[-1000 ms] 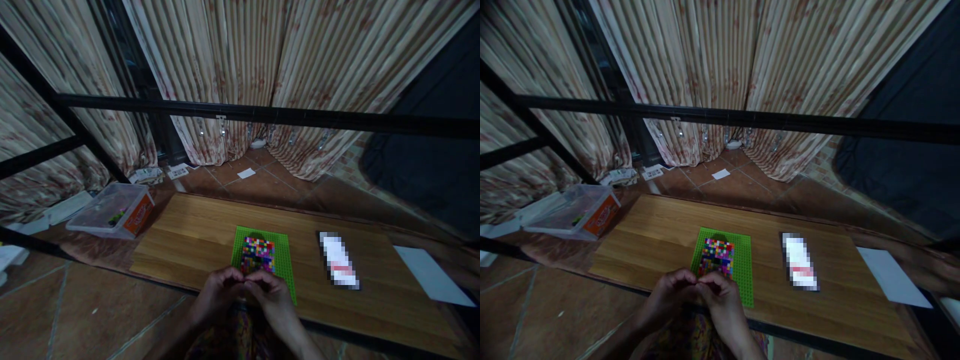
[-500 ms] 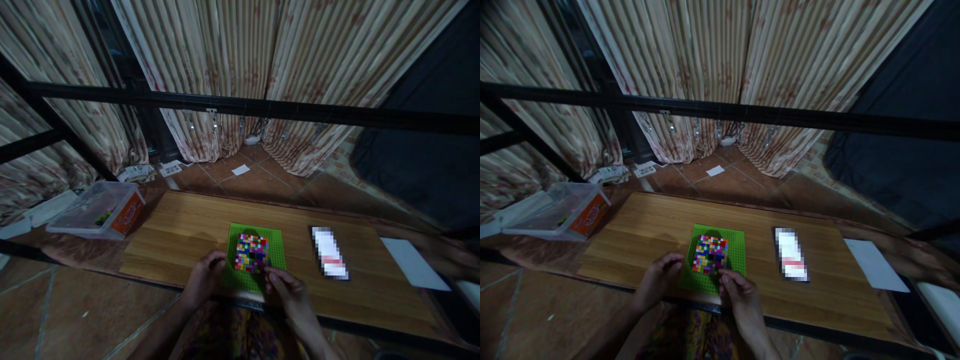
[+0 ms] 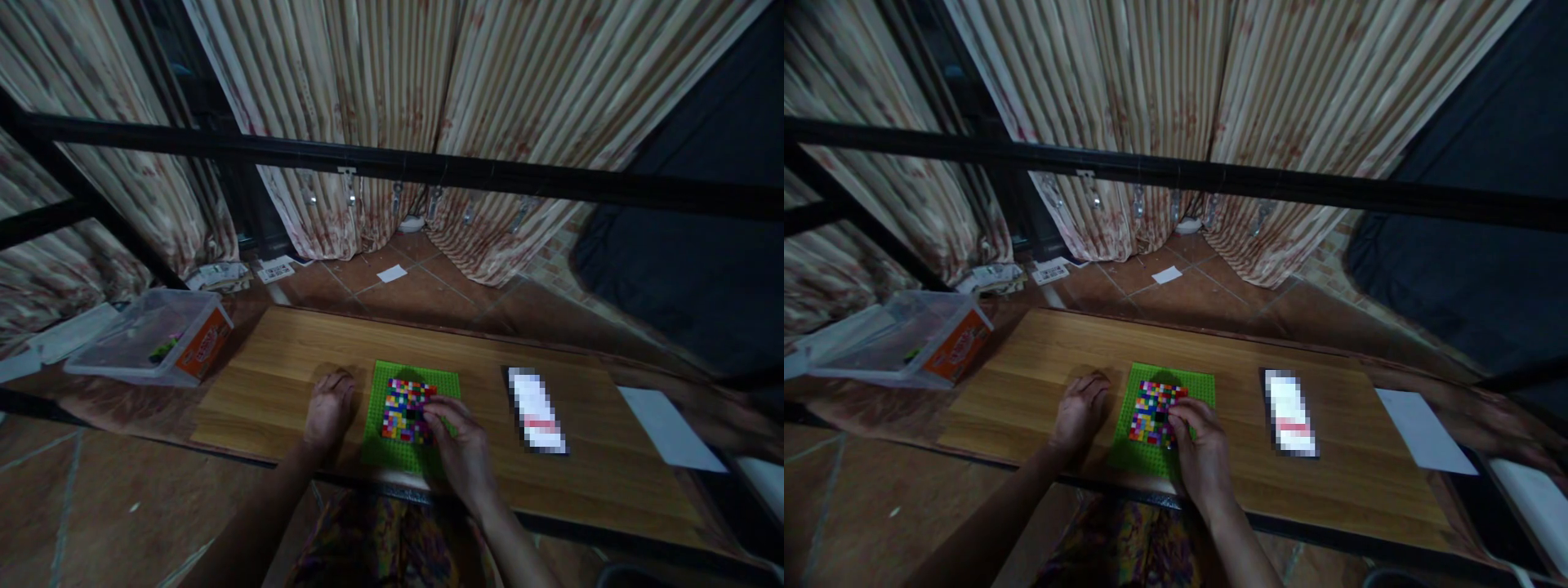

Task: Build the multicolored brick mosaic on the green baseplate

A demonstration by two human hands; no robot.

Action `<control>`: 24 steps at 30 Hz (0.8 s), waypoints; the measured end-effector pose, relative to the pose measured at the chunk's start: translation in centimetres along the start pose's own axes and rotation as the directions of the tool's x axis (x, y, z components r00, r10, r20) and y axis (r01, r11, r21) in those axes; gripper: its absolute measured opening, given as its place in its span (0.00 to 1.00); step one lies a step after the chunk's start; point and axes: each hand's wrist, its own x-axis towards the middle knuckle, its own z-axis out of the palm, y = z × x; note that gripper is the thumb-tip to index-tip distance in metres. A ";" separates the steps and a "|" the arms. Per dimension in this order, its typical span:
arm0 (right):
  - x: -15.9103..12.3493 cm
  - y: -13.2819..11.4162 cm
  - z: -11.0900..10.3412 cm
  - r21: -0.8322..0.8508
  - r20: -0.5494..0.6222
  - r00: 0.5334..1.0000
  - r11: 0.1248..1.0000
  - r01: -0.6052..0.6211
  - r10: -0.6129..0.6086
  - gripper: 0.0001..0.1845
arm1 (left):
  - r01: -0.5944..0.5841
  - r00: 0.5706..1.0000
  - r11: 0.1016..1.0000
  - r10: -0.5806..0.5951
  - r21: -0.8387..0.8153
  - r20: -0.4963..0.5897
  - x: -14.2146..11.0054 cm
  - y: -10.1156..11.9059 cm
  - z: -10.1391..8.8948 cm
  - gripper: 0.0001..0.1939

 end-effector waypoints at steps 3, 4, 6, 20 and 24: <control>0.7 1.0 1.2 -0.049 -0.083 0.996 0.998 0.030 -0.034 0.09 | -0.017 1.000 1.000 0.017 -0.002 -0.009 -0.1 -0.1 0.1 0.11; 0.9 1.3 1.6 -0.049 -0.104 0.994 0.999 0.023 -0.028 0.09 | -0.023 1.000 1.000 0.023 -0.003 -0.014 -0.1 -0.1 0.0 0.11; 1.0 1.9 2.2 -0.034 -0.121 0.993 0.999 0.002 -0.006 0.09 | -0.032 0.999 0.999 0.032 -0.007 -0.021 -0.1 -0.1 -0.1 0.11; 1.2 3.8 4.0 0.114 -0.138 0.982 0.987 -0.110 0.125 0.09 | -0.020 0.999 0.998 0.019 -0.057 -0.030 -0.1 -0.1 -0.1 0.10; 1.3 3.6 4.1 0.132 -0.152 0.975 0.981 -0.143 0.163 0.11 | -0.015 1.000 0.998 0.013 -0.056 -0.026 0.0 0.0 -0.1 0.11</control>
